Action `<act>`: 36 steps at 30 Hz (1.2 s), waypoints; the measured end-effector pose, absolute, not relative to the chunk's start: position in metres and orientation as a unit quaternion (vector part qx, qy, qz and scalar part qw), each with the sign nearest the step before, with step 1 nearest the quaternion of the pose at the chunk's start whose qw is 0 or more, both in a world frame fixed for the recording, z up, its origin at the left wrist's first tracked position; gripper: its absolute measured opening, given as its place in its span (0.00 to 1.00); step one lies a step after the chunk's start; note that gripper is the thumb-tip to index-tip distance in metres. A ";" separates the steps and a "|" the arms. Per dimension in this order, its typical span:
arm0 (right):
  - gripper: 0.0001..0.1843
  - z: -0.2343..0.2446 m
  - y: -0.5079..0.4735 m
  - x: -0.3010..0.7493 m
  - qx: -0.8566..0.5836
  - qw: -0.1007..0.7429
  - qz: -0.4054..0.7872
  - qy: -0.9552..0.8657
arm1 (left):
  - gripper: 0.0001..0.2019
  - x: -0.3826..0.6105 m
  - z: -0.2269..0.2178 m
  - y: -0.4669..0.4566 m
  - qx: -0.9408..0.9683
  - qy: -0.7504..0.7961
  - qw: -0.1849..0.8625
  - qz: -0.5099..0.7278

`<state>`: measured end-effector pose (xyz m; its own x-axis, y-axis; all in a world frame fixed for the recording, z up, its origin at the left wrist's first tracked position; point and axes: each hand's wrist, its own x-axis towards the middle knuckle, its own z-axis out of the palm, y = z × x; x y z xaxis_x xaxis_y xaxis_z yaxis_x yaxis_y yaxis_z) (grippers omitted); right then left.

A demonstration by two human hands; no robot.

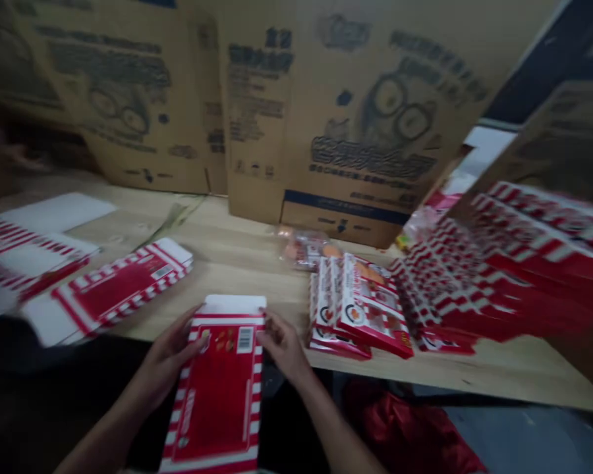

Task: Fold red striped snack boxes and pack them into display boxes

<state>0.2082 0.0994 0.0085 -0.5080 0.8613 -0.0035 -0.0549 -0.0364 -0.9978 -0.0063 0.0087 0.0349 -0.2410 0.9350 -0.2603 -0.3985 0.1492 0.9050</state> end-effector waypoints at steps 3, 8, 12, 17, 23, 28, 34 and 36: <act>0.28 0.008 0.094 0.211 -0.337 0.315 0.682 -0.567 | 0.33 -0.001 0.027 -0.004 0.255 0.492 0.574 0.603; 0.19 -0.002 0.080 0.221 -0.361 0.300 0.637 -0.611 | 0.21 0.001 0.007 -0.023 0.263 0.522 0.566 0.581; 0.16 -0.003 0.086 0.216 -0.398 0.344 0.545 -0.653 | 0.15 -0.008 0.005 -0.015 0.302 0.562 0.520 0.568; 0.21 0.002 0.091 0.210 -0.393 0.344 0.621 -0.585 | 0.11 -0.017 0.009 0.001 0.267 0.542 0.530 0.595; 0.16 0.006 0.092 0.210 -0.377 0.282 0.657 -0.589 | 0.21 -0.028 0.011 0.008 0.275 0.517 0.592 0.553; 0.13 0.002 0.090 0.213 -0.388 0.298 0.595 -0.638 | 0.10 -0.030 0.011 0.004 0.393 0.560 0.527 0.504; 0.14 0.006 0.084 0.215 -0.360 0.295 0.587 -0.663 | 0.12 -0.031 0.012 -0.002 0.485 0.594 0.453 0.455; 0.14 0.008 0.083 0.214 -0.370 0.299 0.573 -0.667 | 0.12 -0.031 0.015 -0.001 0.502 0.599 0.434 0.447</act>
<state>0.2143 0.0829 0.0077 -0.5469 0.8368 -0.0246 0.1511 0.0697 -0.9861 -0.0308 -0.0014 0.0151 -0.1186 0.9904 -0.0710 0.2137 0.0953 0.9722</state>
